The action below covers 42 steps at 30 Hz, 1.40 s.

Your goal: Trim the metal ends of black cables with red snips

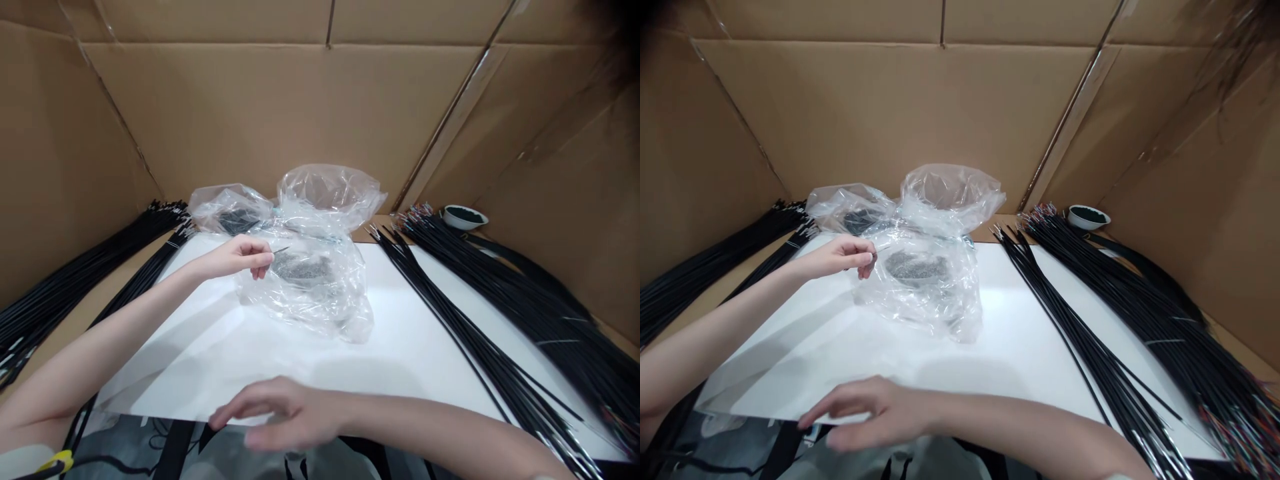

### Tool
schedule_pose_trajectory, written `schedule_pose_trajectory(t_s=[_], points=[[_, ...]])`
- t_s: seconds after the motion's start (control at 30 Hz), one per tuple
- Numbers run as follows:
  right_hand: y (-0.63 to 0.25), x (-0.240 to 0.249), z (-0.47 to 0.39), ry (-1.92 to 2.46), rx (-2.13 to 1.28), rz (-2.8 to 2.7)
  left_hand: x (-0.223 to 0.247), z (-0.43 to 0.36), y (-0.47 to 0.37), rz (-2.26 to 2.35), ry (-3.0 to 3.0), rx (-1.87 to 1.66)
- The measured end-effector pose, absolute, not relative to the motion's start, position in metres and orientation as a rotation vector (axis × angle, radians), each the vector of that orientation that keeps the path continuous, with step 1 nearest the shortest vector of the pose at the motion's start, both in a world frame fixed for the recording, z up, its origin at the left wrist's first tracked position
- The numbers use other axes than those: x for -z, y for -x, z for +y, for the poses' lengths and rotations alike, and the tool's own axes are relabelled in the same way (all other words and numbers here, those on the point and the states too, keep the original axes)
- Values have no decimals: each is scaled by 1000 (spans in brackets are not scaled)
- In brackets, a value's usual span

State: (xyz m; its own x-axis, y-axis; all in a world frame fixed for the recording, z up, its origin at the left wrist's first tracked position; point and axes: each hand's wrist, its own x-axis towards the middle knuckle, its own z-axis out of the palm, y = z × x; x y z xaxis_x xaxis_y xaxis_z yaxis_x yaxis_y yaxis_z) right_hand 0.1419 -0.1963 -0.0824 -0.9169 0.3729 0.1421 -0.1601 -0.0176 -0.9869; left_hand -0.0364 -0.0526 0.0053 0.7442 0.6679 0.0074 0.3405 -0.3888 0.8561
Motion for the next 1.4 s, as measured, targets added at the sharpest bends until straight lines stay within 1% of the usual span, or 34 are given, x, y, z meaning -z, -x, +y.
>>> schedule_pose_trajectory(t_s=[0.07,0.13,0.2,0.27,0.3,0.37,0.47,0.53,0.6,0.7,0.77,0.83,0.93,0.97,1.0,1.07,1.13,1.2,1.27,1.33,1.4], points=[[-128,92,-195,247,-1859,-2060,-6,-53,36,763,-1990,-444],[-123,101,-185,424,-1651,-2121,-6,-54,36,759,-1985,-446],[-128,101,-175,633,-1468,-2068,-6,-54,37,755,-1990,-445],[-143,91,-171,711,-1405,-1988,-6,-54,38,752,-1992,-444],[-155,84,-172,687,-1448,-1970,-7,-54,39,753,-1995,-442],[-185,69,-179,577,-1652,-1925,-9,-53,41,772,-2015,-441],[-237,61,-192,496,-2183,-1736,-14,-53,43,837,-2078,-485],[-267,68,-195,505,-2396,-1632,-17,-52,42,879,-2107,-547],[-286,81,-191,644,-2361,-1642,-20,-51,41,899,-2117,-606],[-291,95,-176,848,-2086,-1632,-20,-50,38,897,-2116,-651],[-286,93,-165,901,-1918,-1690,-20,-48,38,879,-2104,-649],[-280,78,-155,870,-1881,-1830,-20,-47,40,838,-2085,-625],[-280,38,-148,690,-2051,-2119,-27,-45,50,814,-2111,-588],[-281,24,-147,669,-2042,-2199,-30,-44,56,839,-2141,-580],[-282,12,-146,692,-1931,-2258,-34,-43,62,886,-2180,-571],[-280,-7,-141,827,-1535,-2307,-41,-40,79,1027,-2241,-568],[-269,-16,-132,993,-1140,-2231,-45,-34,100,1192,-2277,-587],[-251,-17,-117,1059,-883,-2133,-44,-27,125,1403,-2315,-551],[-228,-13,-98,912,-735,-2152,-37,-18,154,1675,-2342,-476],[-206,-6,-78,705,-600,-2342,-26,-10,183,1901,-2349,-298],[-190,3,-59,580,-454,-2542,-11,-4,208,2033,-2296,-87]])
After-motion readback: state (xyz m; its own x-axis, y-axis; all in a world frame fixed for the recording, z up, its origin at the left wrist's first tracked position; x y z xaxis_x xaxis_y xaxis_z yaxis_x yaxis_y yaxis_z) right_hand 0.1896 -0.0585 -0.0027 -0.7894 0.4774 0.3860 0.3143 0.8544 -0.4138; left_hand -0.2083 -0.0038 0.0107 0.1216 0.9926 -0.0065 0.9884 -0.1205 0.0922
